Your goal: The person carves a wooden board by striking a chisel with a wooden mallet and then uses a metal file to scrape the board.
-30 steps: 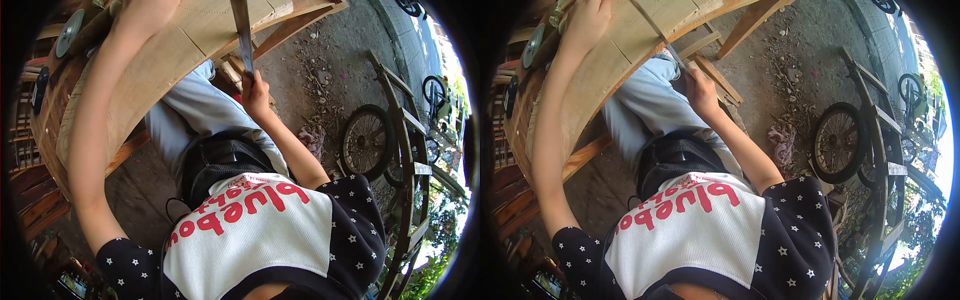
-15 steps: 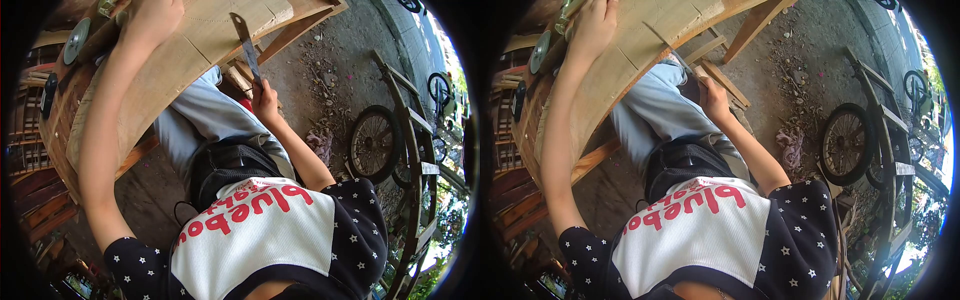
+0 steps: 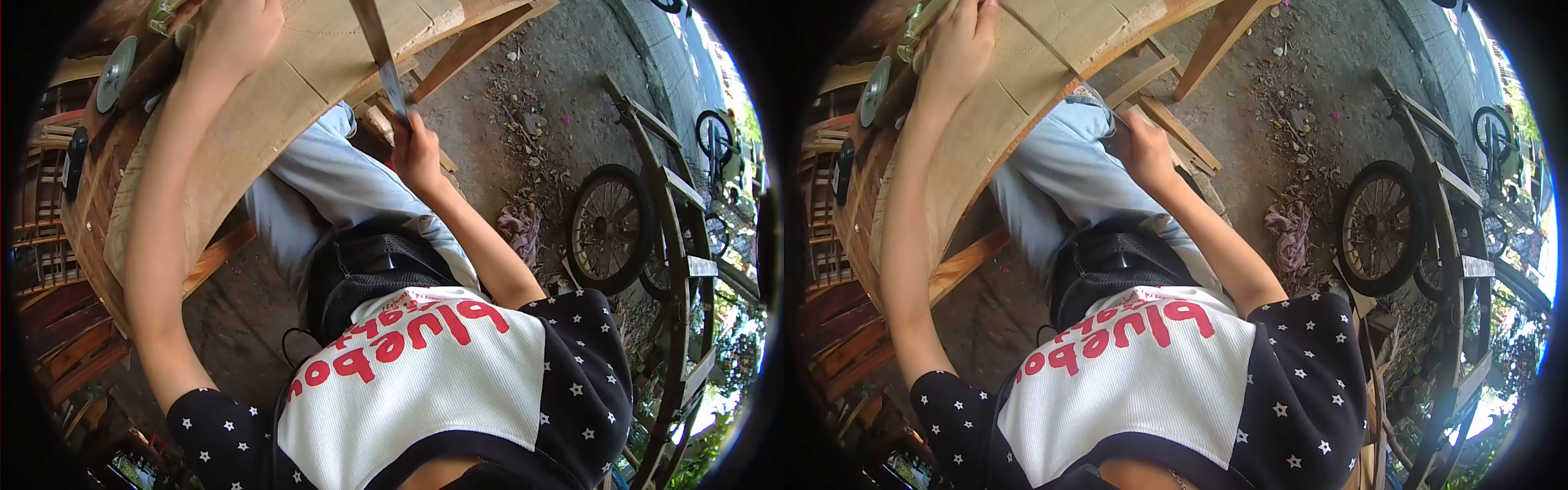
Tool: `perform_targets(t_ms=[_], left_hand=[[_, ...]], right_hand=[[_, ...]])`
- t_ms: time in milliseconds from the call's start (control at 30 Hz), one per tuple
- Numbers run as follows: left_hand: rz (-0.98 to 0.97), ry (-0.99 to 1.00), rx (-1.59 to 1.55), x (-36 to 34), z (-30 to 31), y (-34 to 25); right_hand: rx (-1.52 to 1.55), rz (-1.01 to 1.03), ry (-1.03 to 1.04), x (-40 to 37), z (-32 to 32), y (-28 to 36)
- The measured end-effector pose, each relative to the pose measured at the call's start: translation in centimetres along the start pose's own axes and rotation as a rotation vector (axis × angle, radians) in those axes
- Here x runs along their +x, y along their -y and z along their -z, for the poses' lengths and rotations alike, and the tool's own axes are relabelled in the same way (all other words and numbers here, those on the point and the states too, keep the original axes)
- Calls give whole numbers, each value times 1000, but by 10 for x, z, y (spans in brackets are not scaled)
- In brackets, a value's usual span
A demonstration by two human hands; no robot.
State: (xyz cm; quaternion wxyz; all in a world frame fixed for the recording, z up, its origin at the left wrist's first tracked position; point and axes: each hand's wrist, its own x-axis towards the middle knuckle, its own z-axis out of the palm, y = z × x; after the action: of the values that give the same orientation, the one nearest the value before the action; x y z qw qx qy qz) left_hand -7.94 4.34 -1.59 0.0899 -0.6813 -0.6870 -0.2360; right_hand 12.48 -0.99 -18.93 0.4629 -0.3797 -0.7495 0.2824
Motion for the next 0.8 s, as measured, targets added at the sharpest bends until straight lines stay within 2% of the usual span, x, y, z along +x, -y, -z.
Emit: perform_targets(t_ms=[133,200,267,333,400,433,467,567,667,733,800], left_hand=[[20,37,-9,3,4,2],[30,72,6,5,2,5],[-1,55,1,4,0,8],[37,70,55,6,4,3],[74,95,106,3,4,1],[69,65,50,3,4,2],[64,40,-6,3,4,2],[70,47,-28,4,5,1],[57,25,-9,2,10,-6],[47,35,-25,-2,10,-11],[19,16,-31,0,12,-13]], right_hand=[[58,-22,-75,32,-9,29],[37,-5,-97,4,-11,0],[-55,-106,13,-27,-2,-28],[-56,-81,4,-27,2,-26],[-2,-238,-10,-26,2,-22],[4,-216,-17,-25,0,-17],[-39,-91,8,-24,0,-12],[108,-211,15,-11,-8,13],[99,-228,-7,-15,-5,23],[61,-202,0,-23,-1,5],[-47,-189,105,-32,7,-23]])
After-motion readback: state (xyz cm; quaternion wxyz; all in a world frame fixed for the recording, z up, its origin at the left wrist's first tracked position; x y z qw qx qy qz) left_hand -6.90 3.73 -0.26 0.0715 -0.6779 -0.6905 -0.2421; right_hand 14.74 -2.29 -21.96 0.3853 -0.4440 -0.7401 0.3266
